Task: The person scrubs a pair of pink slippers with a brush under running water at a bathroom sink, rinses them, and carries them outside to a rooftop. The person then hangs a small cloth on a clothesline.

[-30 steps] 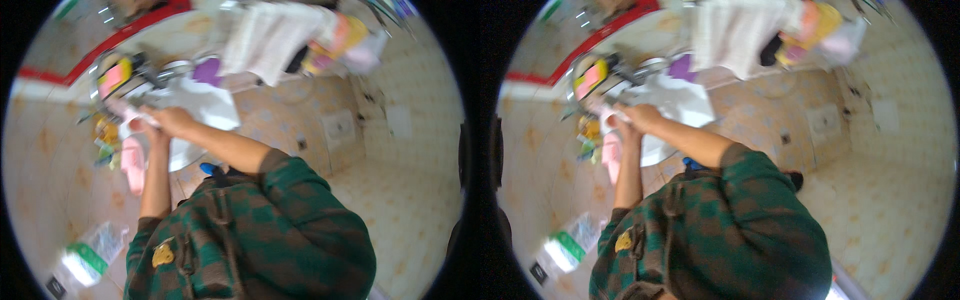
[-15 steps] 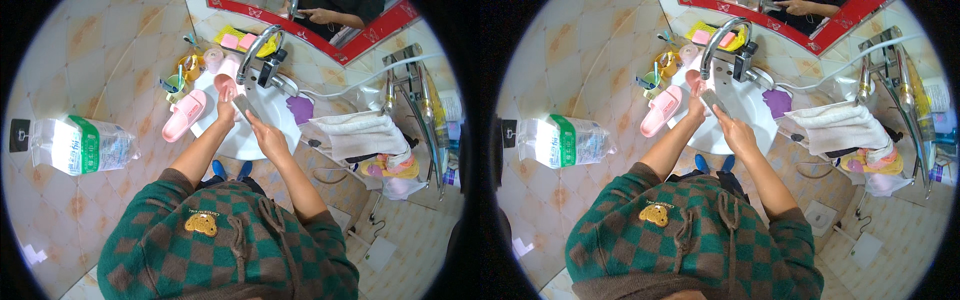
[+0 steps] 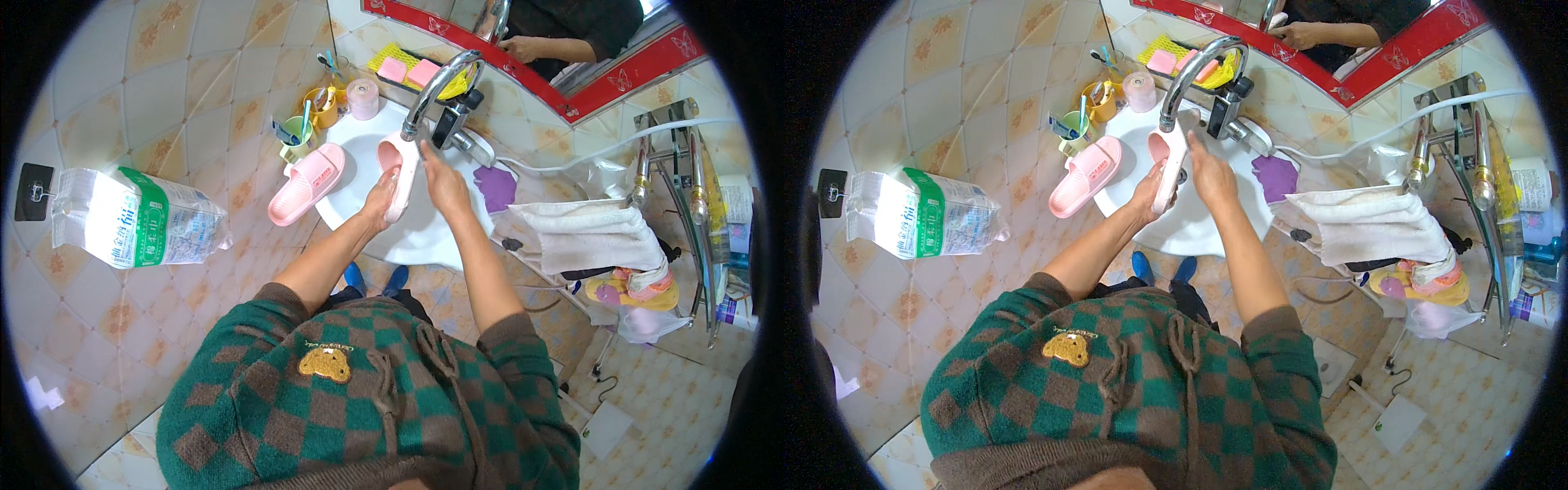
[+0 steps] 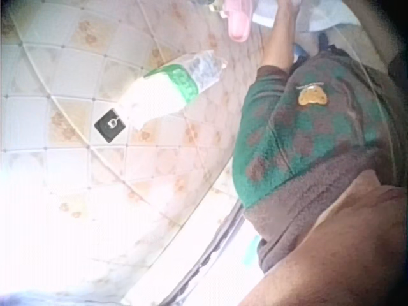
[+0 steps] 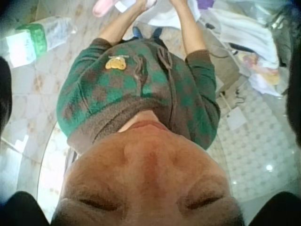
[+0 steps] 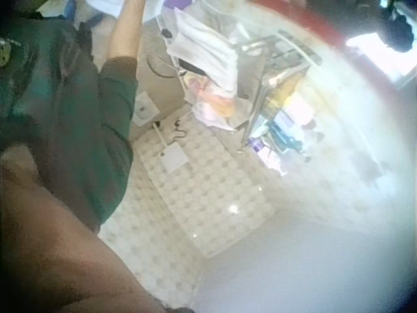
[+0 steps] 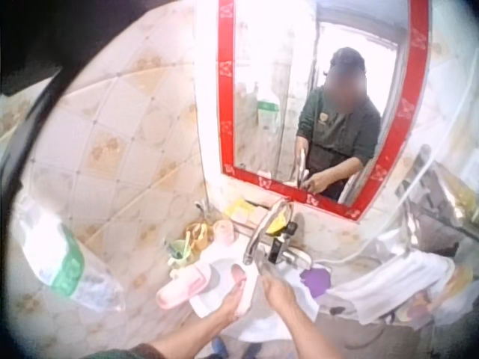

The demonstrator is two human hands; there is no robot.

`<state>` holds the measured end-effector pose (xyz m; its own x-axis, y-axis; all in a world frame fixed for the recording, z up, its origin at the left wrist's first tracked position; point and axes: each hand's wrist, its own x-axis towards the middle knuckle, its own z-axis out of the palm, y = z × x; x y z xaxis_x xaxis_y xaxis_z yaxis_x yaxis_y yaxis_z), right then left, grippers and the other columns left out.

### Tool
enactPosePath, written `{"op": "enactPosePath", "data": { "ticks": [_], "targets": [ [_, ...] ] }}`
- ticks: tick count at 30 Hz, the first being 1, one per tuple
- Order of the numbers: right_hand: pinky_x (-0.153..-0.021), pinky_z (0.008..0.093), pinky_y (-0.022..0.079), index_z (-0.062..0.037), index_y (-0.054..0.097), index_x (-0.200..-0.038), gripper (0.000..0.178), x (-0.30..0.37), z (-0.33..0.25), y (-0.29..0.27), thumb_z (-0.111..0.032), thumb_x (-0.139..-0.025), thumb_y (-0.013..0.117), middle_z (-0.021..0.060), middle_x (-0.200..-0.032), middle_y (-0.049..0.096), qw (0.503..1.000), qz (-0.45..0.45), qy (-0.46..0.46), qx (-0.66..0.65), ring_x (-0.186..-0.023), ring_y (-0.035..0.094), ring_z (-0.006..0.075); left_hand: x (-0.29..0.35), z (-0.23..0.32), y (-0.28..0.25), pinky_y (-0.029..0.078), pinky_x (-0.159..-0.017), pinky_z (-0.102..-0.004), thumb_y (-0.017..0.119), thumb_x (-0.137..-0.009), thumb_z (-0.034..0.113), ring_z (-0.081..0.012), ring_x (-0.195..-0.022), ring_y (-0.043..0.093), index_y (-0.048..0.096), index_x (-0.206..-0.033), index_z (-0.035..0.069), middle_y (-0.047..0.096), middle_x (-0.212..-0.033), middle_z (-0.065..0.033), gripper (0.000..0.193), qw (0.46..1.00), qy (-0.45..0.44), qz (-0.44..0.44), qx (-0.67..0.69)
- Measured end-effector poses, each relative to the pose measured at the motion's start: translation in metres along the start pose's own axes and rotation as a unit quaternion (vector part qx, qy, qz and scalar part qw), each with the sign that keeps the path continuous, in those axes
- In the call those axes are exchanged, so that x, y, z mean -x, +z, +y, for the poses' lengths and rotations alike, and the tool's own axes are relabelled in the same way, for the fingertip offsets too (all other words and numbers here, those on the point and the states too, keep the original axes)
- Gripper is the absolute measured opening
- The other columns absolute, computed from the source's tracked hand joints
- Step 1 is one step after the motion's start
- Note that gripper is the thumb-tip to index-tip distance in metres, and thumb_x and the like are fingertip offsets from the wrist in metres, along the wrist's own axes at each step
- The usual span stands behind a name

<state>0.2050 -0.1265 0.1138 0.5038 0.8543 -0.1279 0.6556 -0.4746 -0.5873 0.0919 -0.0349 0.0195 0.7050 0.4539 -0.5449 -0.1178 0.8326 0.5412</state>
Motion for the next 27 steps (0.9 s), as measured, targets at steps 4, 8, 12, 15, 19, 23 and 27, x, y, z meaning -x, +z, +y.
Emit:
{"op": "enactPosePath", "data": {
  "ticks": [4,8,12,15,19,23,27],
  "targets": [
    [-0.073,0.0516,0.051,-0.0339,0.044,-0.141,0.045,0.008,-0.004,0.011,-0.022,-0.098,0.045,0.0238,-0.093,0.066,0.996,-0.005,-0.064,-0.055,-0.080,0.065,0.0427,0.001,0.010,0.000,0.047,-0.040,-0.0311,0.038,-0.103,0.027,-0.0161,-0.050,0.055,0.044,-0.134,0.022,0.061,-0.082,-0.0043,0.032,0.996,0.003,0.072,0.047],
    [-0.082,0.0473,0.051,-0.0340,0.045,-0.141,0.046,0.025,-0.001,0.029,-0.023,-0.097,0.050,0.0221,-0.104,0.066,0.994,-0.072,-0.082,-0.026,-0.092,0.065,0.0404,0.001,0.022,-0.015,0.049,-0.041,-0.0300,0.039,-0.103,0.024,-0.0154,-0.051,0.056,0.042,-0.134,0.021,0.060,-0.079,-0.0034,0.032,0.991,-0.024,0.088,0.102],
    [-0.071,0.0509,0.051,-0.0326,0.040,-0.143,0.046,-0.027,0.008,0.021,-0.024,-0.098,0.042,0.0239,-0.087,0.067,0.998,0.035,-0.051,0.030,-0.080,0.065,0.0419,0.007,0.006,-0.023,0.048,-0.041,-0.0304,0.042,-0.102,0.033,-0.0142,-0.048,0.055,0.044,-0.133,0.023,0.058,-0.074,-0.0013,0.032,1.000,0.000,0.004,0.018],
    [-0.072,0.0502,0.051,-0.0329,0.040,-0.143,0.045,-0.032,0.004,0.018,-0.025,-0.099,0.040,0.0238,-0.088,0.067,0.998,0.034,-0.023,0.051,-0.082,0.065,0.0414,0.004,0.000,-0.028,0.047,-0.040,-0.0296,0.042,-0.102,0.032,-0.0143,-0.049,0.055,0.044,-0.133,0.024,0.058,-0.073,-0.0003,0.032,0.999,0.002,0.027,0.018],
    [-0.073,0.0481,0.052,-0.0335,0.042,-0.143,0.047,0.009,-0.012,0.030,-0.021,-0.098,0.043,0.0225,-0.092,0.068,0.991,-0.065,-0.117,-0.030,-0.082,0.067,0.0392,-0.009,0.015,-0.037,0.044,-0.041,-0.0281,0.040,-0.102,0.031,-0.0148,-0.055,0.057,0.047,-0.130,0.024,0.061,-0.080,-0.0006,0.029,0.995,0.016,0.088,0.046],
    [-0.075,0.0478,0.052,-0.0337,0.043,-0.142,0.048,0.000,-0.011,0.036,-0.021,-0.096,0.048,0.0206,-0.099,0.068,0.993,-0.046,-0.087,-0.065,-0.085,0.067,0.0377,-0.005,0.017,-0.046,0.040,-0.042,-0.0247,0.038,-0.100,0.041,-0.0153,-0.057,0.052,0.050,-0.126,0.020,0.056,-0.079,-0.0079,0.035,0.974,-0.111,-0.119,0.159],
    [-0.077,0.0497,0.051,-0.0327,0.044,-0.141,0.046,-0.061,0.014,0.037,-0.024,-0.096,0.047,0.0207,-0.099,0.067,0.994,0.085,-0.014,-0.061,-0.086,0.065,0.0402,0.017,0.001,-0.049,0.038,-0.042,-0.0234,0.042,-0.097,0.041,-0.0160,-0.055,0.043,0.047,-0.127,0.009,0.047,-0.082,-0.0153,0.045,0.896,-0.213,-0.236,0.311]
  ]
}}
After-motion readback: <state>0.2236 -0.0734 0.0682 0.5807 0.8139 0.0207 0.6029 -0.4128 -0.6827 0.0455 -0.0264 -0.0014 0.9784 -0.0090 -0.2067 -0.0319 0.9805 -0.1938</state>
